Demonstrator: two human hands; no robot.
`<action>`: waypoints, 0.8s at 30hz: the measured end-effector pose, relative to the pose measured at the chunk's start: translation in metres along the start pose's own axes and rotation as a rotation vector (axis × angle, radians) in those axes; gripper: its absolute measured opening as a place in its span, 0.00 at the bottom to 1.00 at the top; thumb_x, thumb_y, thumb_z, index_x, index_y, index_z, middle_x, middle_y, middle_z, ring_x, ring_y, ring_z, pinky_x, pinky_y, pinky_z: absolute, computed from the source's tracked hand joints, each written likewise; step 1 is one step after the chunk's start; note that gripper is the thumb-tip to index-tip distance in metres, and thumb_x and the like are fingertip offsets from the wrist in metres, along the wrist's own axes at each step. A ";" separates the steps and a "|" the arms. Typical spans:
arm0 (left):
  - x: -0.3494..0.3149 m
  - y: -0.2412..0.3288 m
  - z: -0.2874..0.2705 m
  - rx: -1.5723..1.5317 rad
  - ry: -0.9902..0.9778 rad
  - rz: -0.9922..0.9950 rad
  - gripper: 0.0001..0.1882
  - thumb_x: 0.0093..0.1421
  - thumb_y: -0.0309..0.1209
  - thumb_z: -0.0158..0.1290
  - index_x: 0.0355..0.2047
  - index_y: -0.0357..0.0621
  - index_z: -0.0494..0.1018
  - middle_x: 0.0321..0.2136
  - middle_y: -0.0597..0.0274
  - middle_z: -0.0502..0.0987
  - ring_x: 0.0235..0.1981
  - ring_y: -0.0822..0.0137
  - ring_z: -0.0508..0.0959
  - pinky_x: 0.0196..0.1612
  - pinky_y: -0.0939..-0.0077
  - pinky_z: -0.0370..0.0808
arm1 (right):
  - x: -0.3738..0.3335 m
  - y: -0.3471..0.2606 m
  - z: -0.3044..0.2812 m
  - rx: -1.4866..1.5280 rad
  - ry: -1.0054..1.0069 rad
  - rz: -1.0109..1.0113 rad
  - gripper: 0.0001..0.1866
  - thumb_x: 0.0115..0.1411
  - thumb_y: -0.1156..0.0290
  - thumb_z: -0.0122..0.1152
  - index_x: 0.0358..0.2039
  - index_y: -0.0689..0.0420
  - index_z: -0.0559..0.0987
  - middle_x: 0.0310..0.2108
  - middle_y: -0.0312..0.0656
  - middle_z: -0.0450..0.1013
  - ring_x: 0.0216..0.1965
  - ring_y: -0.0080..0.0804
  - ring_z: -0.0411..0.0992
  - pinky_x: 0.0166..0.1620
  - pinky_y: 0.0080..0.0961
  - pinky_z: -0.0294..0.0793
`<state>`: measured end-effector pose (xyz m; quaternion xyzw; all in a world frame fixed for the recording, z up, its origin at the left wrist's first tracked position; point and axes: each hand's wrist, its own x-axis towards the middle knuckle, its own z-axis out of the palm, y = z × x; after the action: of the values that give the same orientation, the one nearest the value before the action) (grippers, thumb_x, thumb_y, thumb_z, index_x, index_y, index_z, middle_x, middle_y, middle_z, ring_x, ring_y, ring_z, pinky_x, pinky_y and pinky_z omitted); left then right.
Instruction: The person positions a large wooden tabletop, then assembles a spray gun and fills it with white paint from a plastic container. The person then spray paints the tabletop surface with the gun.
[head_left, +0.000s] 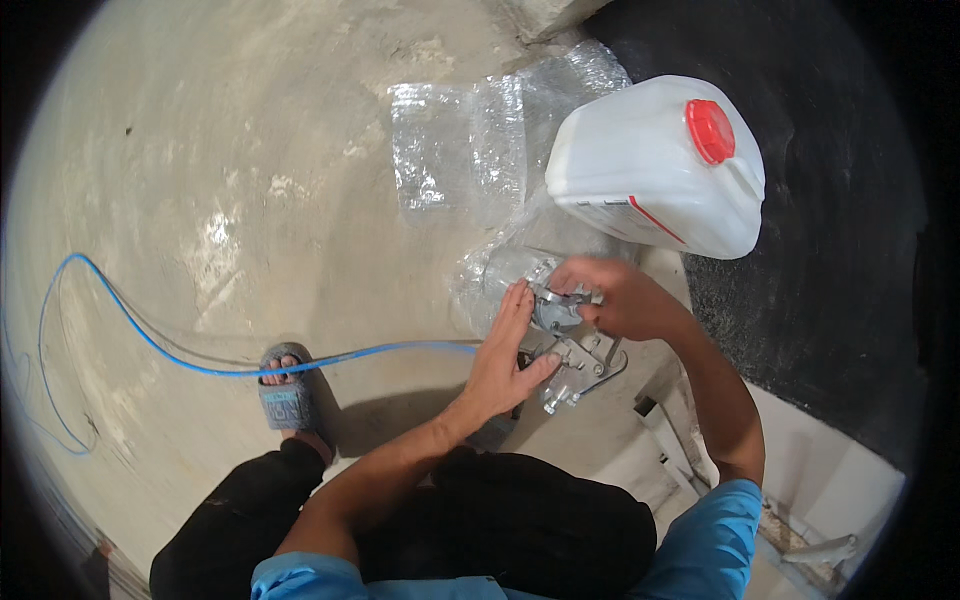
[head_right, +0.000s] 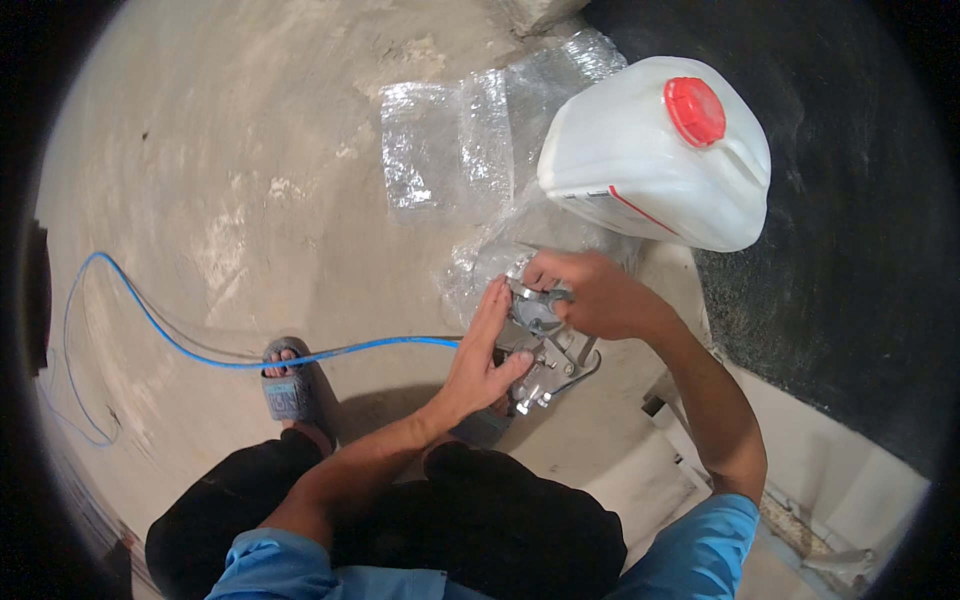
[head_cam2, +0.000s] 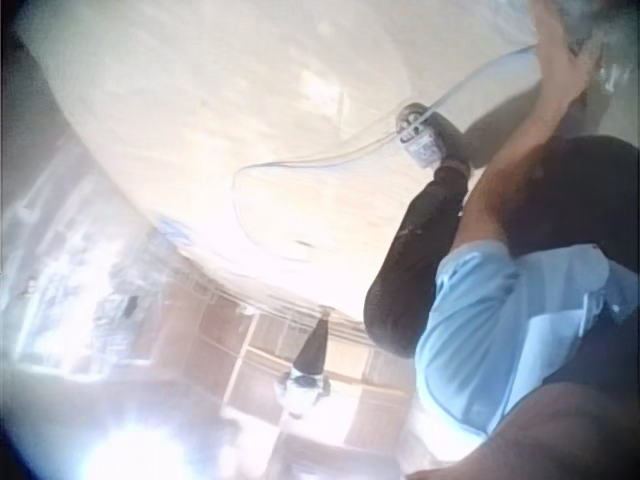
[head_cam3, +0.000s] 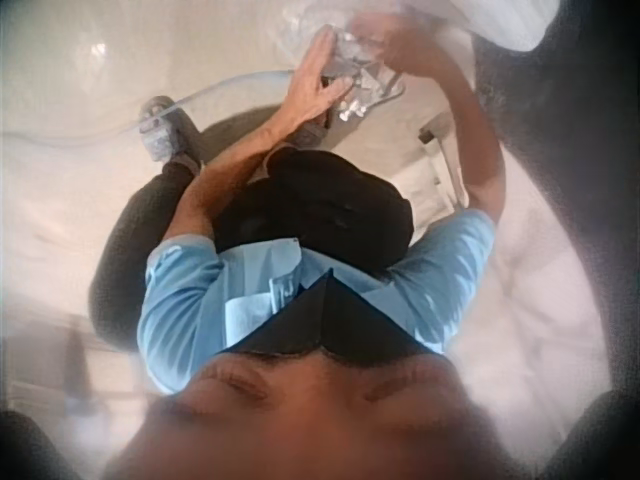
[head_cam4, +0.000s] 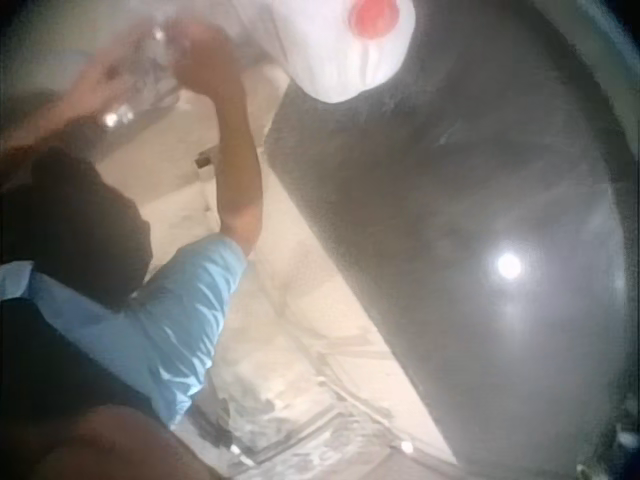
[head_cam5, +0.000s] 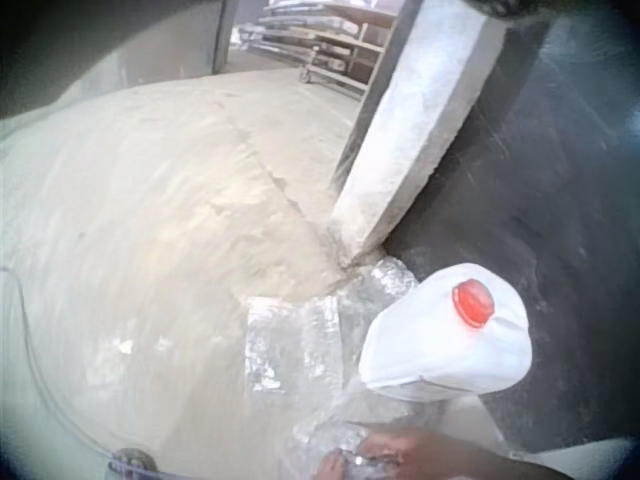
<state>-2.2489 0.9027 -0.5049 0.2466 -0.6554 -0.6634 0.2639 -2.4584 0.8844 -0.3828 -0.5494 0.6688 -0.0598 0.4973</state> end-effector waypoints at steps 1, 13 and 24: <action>0.001 -0.002 0.001 0.022 -0.006 -0.013 0.43 0.60 0.41 0.54 0.69 0.34 0.49 0.70 0.37 0.47 0.72 0.44 0.46 0.70 0.59 0.47 | 0.000 0.000 -0.002 0.101 -0.004 0.044 0.18 0.47 0.81 0.59 0.41 0.59 0.75 0.38 0.46 0.75 0.44 0.44 0.73 0.46 0.36 0.71; 0.018 -0.003 -0.002 -0.103 0.079 -0.143 0.32 0.64 0.29 0.51 0.67 0.36 0.56 0.68 0.47 0.56 0.72 0.50 0.49 0.70 0.63 0.48 | 0.023 0.008 -0.010 0.050 -0.017 -0.085 0.17 0.44 0.79 0.57 0.37 0.62 0.70 0.33 0.47 0.75 0.36 0.45 0.73 0.42 0.35 0.72; 0.027 -0.006 0.001 -0.179 0.133 -0.209 0.31 0.60 0.25 0.59 0.63 0.34 0.62 0.66 0.47 0.60 0.71 0.52 0.51 0.69 0.65 0.53 | 0.028 0.013 -0.013 0.102 -0.054 -0.059 0.16 0.44 0.80 0.58 0.37 0.63 0.71 0.31 0.45 0.75 0.33 0.36 0.74 0.40 0.31 0.74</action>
<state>-2.2696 0.8853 -0.5098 0.3323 -0.5454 -0.7251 0.2576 -2.4742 0.8611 -0.4009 -0.5443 0.6349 -0.0936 0.5403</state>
